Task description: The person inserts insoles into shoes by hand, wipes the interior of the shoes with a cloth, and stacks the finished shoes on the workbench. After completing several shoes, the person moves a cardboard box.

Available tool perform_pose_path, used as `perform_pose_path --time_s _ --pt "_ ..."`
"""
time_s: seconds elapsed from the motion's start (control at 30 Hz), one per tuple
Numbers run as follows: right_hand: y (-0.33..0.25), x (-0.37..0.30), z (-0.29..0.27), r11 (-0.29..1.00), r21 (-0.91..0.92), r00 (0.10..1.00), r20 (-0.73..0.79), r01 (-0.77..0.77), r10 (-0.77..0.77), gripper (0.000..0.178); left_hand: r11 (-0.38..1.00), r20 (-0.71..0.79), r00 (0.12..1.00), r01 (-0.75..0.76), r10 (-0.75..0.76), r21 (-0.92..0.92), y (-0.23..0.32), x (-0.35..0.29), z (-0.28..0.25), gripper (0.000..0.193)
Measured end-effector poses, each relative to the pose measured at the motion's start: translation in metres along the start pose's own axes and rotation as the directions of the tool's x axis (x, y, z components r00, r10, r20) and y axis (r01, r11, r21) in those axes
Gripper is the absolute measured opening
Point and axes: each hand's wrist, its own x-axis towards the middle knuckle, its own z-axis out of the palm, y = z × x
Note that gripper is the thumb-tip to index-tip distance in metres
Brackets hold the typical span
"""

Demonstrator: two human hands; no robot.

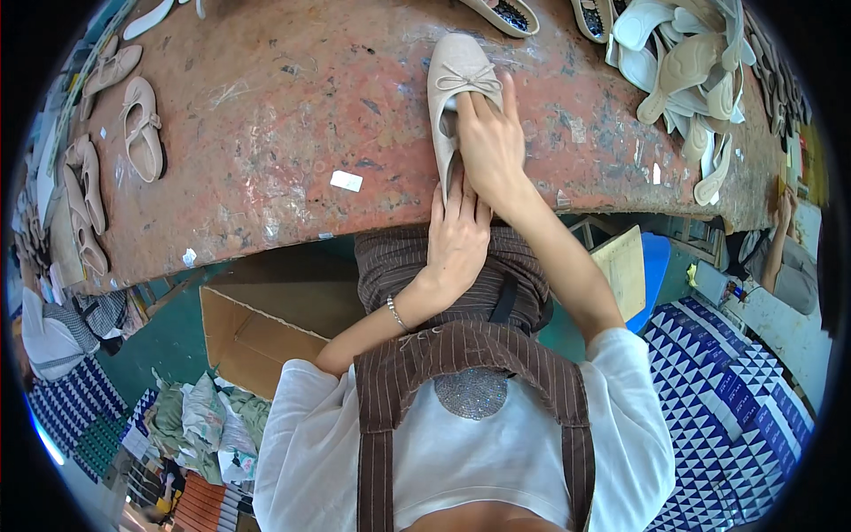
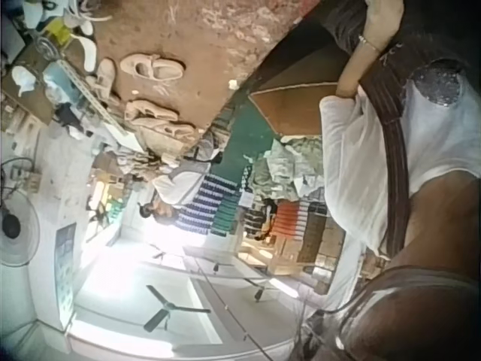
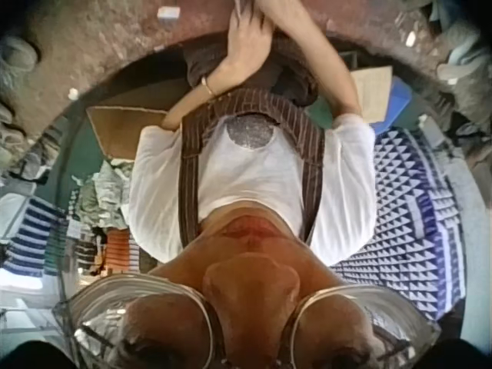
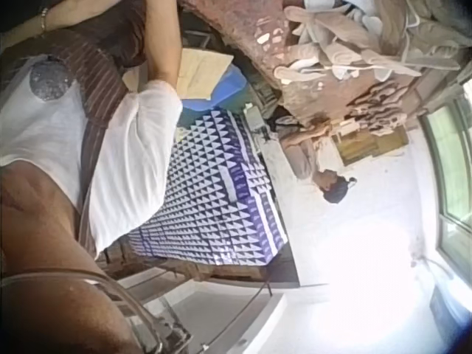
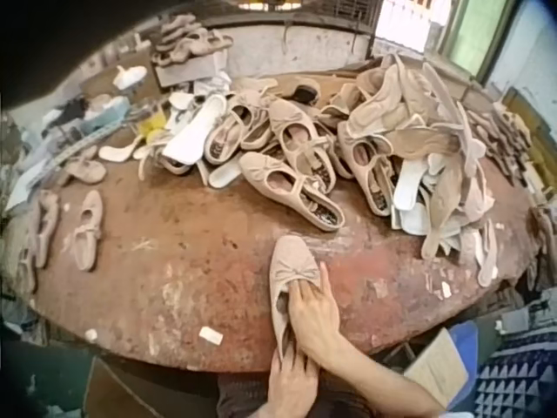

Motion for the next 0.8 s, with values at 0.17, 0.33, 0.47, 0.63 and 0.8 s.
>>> perform_pose_path --time_s 0.17,0.33,0.47,0.63,0.8 --pt "-0.016 -0.044 0.014 0.997 -0.060 0.980 -0.188 0.046 -0.056 0.051 0.994 0.021 1.000 0.023 -0.021 -0.108 -0.006 -0.012 0.018 0.057" --pt "0.000 0.004 -0.006 0.999 0.017 0.992 0.121 -0.044 0.041 0.031 0.997 -0.059 0.998 -0.021 0.017 -0.069 0.002 0.005 0.000 0.035" --pt "-0.010 -0.009 0.033 0.972 -0.233 0.973 -0.219 0.014 -0.067 0.031 0.997 -0.075 0.997 -0.002 -0.004 -0.083 -0.004 -0.007 0.016 0.044" --pt "0.001 0.032 0.013 0.997 -0.052 0.938 0.343 0.064 -0.042 0.023 0.994 -0.106 0.994 0.028 -0.040 -0.109 -0.006 -0.001 0.003 0.047" --pt "0.080 0.019 -0.071 0.635 0.747 0.964 -0.027 0.195 -0.264 0.043 0.961 -0.214 0.952 0.171 -0.218 -0.215 -0.091 -0.061 -0.043 0.044"
